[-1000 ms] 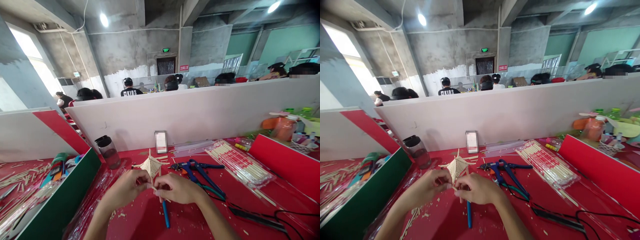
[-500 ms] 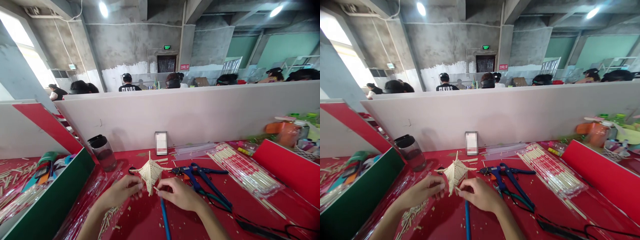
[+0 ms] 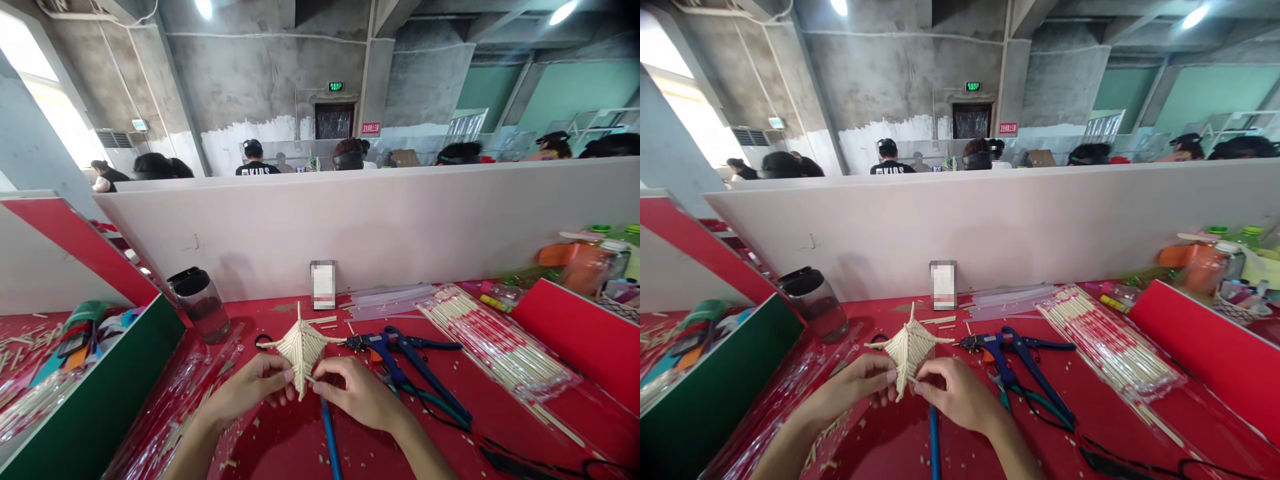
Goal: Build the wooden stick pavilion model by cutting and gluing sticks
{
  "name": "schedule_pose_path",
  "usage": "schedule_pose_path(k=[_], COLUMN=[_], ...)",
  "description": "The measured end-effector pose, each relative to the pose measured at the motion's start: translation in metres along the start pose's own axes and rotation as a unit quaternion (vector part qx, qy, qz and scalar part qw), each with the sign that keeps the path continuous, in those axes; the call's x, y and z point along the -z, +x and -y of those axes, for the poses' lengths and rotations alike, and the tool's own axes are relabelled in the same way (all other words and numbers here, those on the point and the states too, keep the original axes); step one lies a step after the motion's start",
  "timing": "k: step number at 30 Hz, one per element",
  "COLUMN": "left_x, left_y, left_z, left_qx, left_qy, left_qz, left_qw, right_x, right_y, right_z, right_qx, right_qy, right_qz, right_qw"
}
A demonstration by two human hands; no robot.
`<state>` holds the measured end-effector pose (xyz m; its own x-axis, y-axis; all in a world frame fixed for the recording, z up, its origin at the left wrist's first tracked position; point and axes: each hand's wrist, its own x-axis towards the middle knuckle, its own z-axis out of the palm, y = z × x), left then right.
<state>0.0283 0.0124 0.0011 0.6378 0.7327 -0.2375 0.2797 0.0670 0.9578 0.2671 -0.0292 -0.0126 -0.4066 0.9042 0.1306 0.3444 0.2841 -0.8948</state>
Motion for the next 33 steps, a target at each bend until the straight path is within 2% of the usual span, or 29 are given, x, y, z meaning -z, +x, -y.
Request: schedule_pose_path(k=[10, 28, 33], left_x=[0.002, 0.004, 0.005], left_y=[0.001, 0.001, 0.002], left_z=[0.007, 0.007, 0.006], left_qx=[0.0, 0.005, 0.005], left_qy=[-0.019, -0.02, -0.016], left_qz=[-0.003, -0.004, -0.003], left_qw=[1.0, 1.0, 1.0], right_x=[-0.003, -0.007, -0.011], right_y=[0.001, 0.004, 0.005], right_z=[-0.004, -0.002, -0.008], right_qx=[0.014, 0.001, -0.035], right_qy=[0.02, 0.038, 0.118], right_qz=[-0.007, -0.019, -0.029], right_qw=[1.0, 0.999, 0.992])
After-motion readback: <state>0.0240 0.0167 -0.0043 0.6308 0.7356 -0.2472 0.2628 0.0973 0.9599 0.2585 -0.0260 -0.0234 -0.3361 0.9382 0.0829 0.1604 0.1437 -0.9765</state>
